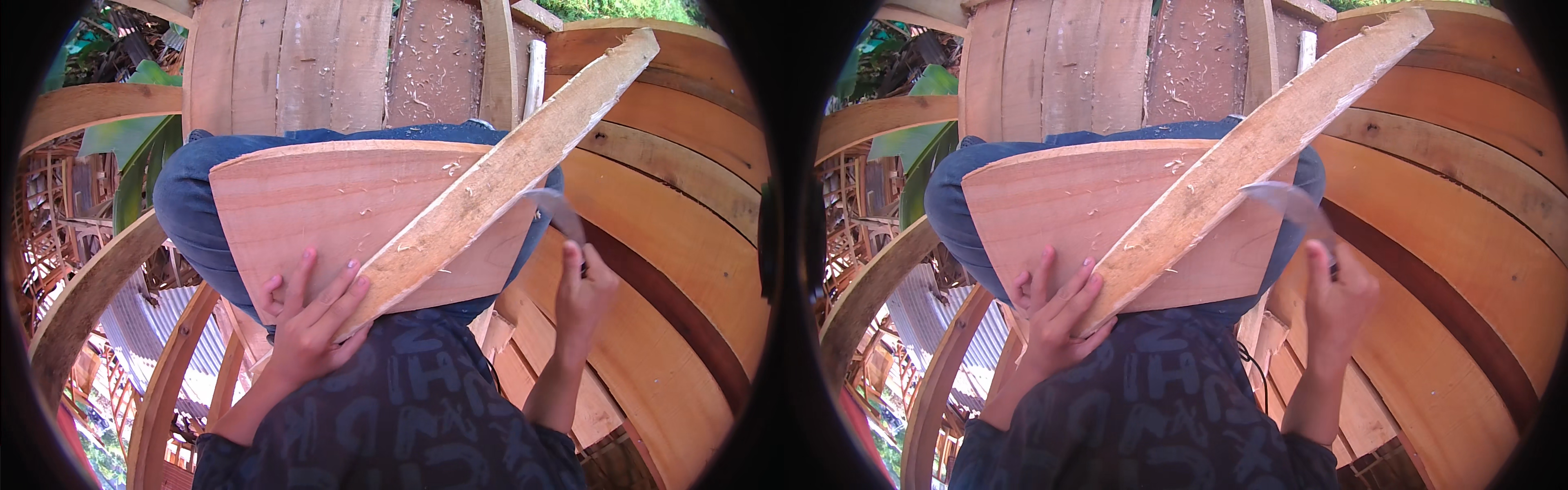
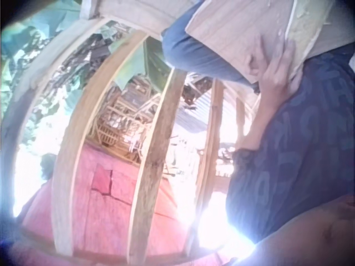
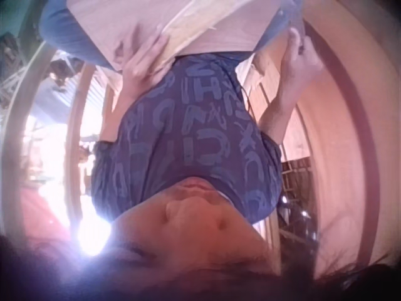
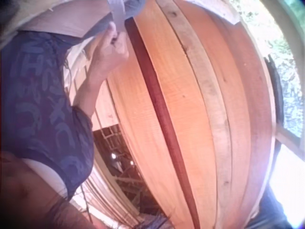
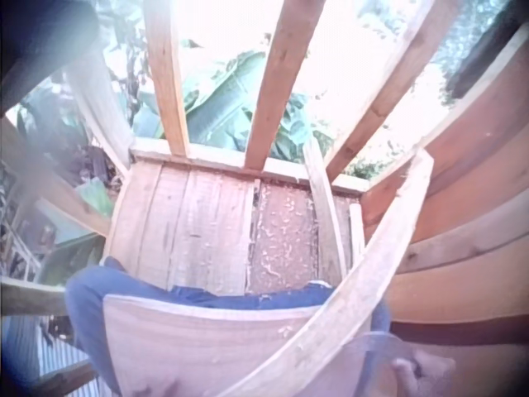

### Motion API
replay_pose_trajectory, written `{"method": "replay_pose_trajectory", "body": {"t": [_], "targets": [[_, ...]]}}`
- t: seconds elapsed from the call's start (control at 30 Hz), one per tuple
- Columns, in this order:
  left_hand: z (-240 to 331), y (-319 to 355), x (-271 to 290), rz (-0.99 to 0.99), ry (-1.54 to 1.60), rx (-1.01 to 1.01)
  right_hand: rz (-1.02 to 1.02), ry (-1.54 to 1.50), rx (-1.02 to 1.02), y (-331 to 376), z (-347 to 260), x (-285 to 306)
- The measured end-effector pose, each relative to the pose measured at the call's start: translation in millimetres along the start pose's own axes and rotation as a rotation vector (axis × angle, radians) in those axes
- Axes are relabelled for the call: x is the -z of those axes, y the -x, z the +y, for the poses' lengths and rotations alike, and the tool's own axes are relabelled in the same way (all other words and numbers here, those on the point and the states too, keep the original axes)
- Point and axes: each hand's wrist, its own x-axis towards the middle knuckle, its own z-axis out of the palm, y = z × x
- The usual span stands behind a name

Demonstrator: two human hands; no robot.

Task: The person sits cross-legged on a wooden platform and uses a curved knife to shave thin strips from a long wooden plank resting on their lap. They repeatedly scrape the blade along the plank's surface, producing wood shavings that fall onto the platform.

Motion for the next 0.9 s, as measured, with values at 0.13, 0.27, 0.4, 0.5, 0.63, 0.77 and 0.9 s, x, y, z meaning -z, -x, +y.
{"method": "replay_pose_trajectory", "body": {"t": [0.13, 0.27, 0.4, 0.5, 0.63, 0.77, 0.9], "targets": [[2.3, 1.9, 4.8, -0.012, -0.024, -0.013, -0.169, -0.052, 0.155, 30.6, -34.5, -10.5], [5.7, 0.2, 8.8, -0.033, -0.026, 0.014, -0.158, 0.100, 0.240, 20.1, -32.5, -8.5], [7.2, 0.4, 8.5, -0.026, -0.024, 0.042, -0.119, 0.120, 0.308, 12.1, -26.5, -10.1], [5.8, 0.8, 6.5, -0.022, -0.012, 0.041, -0.083, 0.120, 0.276, 7.0, -23.9, -11.7], [3.5, -0.2, 1.7, -0.011, -0.018, 0.038, -0.082, 0.145, 0.277, 2.9, -17.9, -17.6], [-0.8, -1.6, -3.4, -0.008, -0.002, 0.039, -0.048, 0.139, 0.261, -3.7, -13.9, -25.7], [-4.8, -6.7, -9.2, -0.001, 0.014, 0.034, -0.026, 0.158, 0.258, -8.2, -12.3, -36.4]]}}
